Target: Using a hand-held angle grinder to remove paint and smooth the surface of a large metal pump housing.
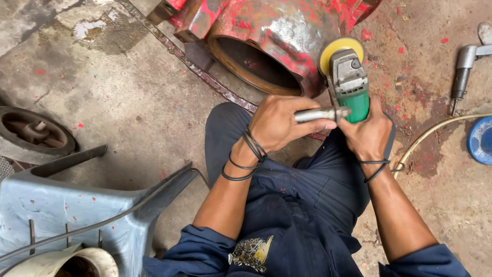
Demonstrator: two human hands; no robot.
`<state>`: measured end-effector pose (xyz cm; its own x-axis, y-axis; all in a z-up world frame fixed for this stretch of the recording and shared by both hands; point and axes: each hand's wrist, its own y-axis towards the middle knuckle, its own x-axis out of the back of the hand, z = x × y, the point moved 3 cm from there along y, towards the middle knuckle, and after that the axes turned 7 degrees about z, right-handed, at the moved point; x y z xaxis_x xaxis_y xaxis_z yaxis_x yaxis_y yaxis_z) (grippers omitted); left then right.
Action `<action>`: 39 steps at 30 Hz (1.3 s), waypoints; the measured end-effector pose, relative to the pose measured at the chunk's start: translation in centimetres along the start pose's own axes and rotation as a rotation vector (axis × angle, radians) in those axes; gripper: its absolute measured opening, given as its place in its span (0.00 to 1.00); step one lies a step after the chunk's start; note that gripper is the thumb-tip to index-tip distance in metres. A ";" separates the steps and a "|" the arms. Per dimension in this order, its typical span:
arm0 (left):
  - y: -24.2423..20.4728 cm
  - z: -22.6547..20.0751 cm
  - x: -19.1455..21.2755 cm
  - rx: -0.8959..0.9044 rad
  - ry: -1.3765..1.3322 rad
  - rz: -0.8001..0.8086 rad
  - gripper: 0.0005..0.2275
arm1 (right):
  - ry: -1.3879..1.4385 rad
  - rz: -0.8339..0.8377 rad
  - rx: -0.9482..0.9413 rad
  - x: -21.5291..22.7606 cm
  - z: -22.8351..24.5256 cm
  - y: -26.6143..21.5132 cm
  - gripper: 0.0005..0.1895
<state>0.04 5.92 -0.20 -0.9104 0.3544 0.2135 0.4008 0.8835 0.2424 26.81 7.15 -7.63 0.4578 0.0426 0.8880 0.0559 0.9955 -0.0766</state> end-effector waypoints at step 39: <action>-4.5 3.0 -1.8 -0.039 0.164 -0.259 0.21 | -0.142 -0.109 0.558 2.2 6.1 1.3 0.34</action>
<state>-0.49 2.20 -4.51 -0.9553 0.0625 0.2889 0.1645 0.9243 0.3443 22.42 9.01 -3.00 0.3505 -0.0901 0.9322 -0.3970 0.8872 0.2350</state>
